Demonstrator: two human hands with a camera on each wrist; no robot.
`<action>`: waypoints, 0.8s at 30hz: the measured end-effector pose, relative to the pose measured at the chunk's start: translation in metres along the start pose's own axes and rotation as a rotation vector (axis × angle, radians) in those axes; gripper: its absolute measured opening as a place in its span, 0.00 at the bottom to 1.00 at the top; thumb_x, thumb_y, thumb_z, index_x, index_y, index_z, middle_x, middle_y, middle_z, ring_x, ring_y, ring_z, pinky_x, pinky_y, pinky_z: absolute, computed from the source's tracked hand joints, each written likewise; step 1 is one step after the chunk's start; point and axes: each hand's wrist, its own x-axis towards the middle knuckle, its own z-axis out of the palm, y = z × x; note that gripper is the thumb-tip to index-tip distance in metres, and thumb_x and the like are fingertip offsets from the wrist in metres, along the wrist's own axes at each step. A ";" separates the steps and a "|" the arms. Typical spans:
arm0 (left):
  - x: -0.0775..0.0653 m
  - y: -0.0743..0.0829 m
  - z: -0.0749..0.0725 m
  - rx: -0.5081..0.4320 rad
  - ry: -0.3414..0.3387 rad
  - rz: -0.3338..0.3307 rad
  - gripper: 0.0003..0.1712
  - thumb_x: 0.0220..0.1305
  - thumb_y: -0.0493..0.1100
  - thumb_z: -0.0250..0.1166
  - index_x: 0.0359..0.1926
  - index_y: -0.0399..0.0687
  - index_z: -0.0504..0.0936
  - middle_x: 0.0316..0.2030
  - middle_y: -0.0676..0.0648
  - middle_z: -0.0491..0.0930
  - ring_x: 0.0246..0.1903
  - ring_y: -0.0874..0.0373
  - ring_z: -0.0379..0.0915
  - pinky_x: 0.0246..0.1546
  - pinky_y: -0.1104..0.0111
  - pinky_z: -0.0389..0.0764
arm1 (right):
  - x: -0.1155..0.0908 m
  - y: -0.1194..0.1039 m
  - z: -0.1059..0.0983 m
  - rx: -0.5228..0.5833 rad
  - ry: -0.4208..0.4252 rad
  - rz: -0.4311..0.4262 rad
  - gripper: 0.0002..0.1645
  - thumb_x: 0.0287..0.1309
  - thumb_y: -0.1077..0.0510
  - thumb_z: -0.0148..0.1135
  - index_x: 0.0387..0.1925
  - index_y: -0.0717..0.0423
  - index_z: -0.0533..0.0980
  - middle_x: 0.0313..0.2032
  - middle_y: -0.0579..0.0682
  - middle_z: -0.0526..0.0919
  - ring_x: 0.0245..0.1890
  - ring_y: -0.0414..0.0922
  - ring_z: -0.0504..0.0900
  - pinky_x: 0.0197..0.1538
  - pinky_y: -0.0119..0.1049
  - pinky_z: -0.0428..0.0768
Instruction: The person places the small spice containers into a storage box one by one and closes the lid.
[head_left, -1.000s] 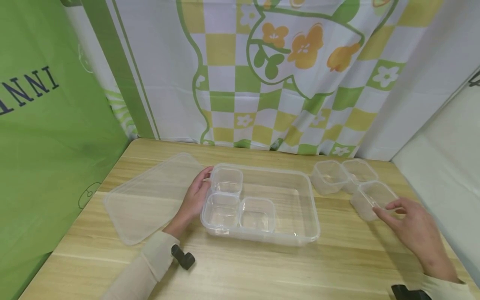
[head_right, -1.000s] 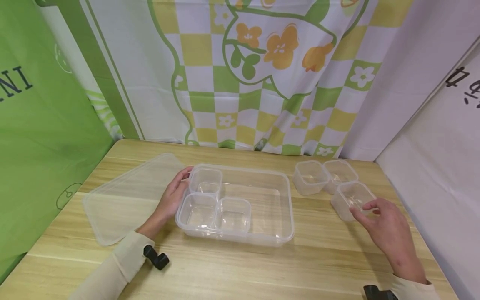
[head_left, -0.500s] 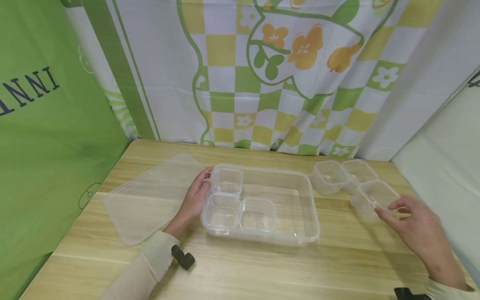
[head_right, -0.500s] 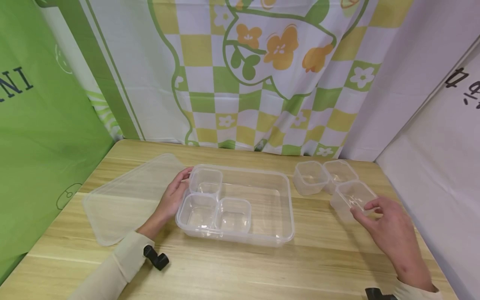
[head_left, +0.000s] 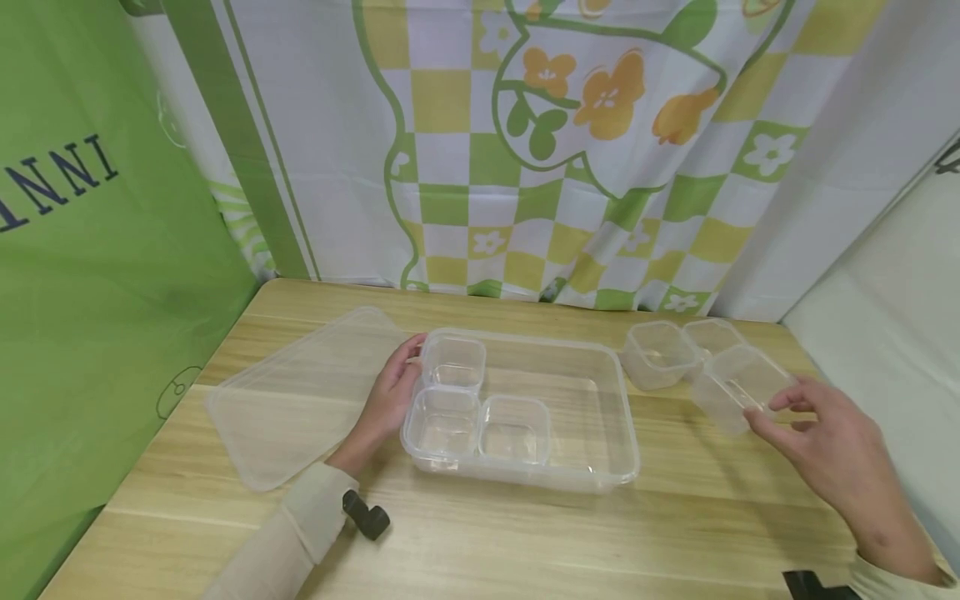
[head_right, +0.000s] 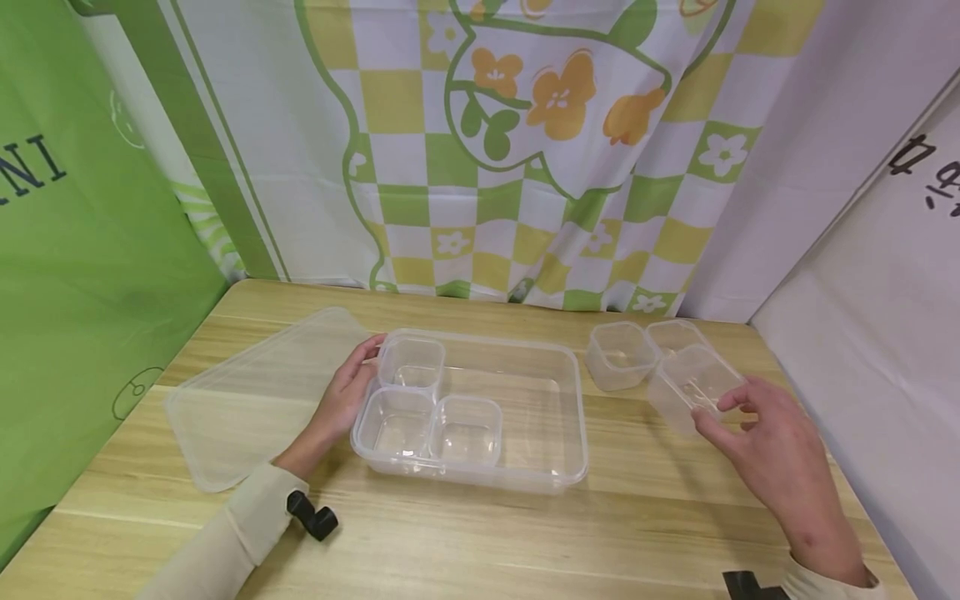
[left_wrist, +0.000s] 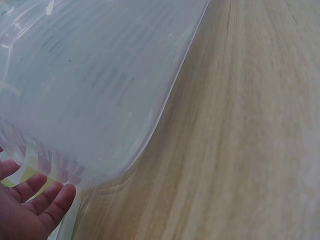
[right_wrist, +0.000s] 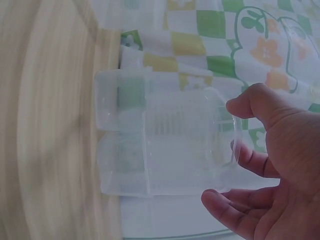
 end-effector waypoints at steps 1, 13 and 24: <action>0.000 0.000 0.000 0.001 0.001 -0.001 0.27 0.79 0.34 0.45 0.75 0.40 0.65 0.60 0.32 0.72 0.53 0.35 0.74 0.51 0.57 0.78 | 0.000 -0.002 -0.001 -0.003 -0.001 0.004 0.18 0.59 0.50 0.75 0.36 0.58 0.78 0.47 0.74 0.81 0.34 0.69 0.86 0.35 0.59 0.80; 0.000 -0.002 -0.001 -0.002 -0.007 0.001 0.27 0.79 0.35 0.45 0.76 0.40 0.64 0.61 0.32 0.71 0.52 0.34 0.75 0.50 0.59 0.79 | 0.006 -0.017 -0.003 0.057 0.008 -0.021 0.16 0.56 0.54 0.76 0.35 0.59 0.79 0.63 0.76 0.71 0.37 0.70 0.85 0.33 0.14 0.67; 0.000 -0.001 -0.001 0.005 -0.004 0.004 0.27 0.79 0.35 0.45 0.75 0.40 0.64 0.60 0.32 0.72 0.52 0.34 0.75 0.51 0.57 0.78 | 0.012 -0.029 0.003 0.059 0.065 -0.119 0.14 0.51 0.58 0.78 0.30 0.56 0.78 0.59 0.75 0.75 0.45 0.68 0.80 0.34 0.12 0.67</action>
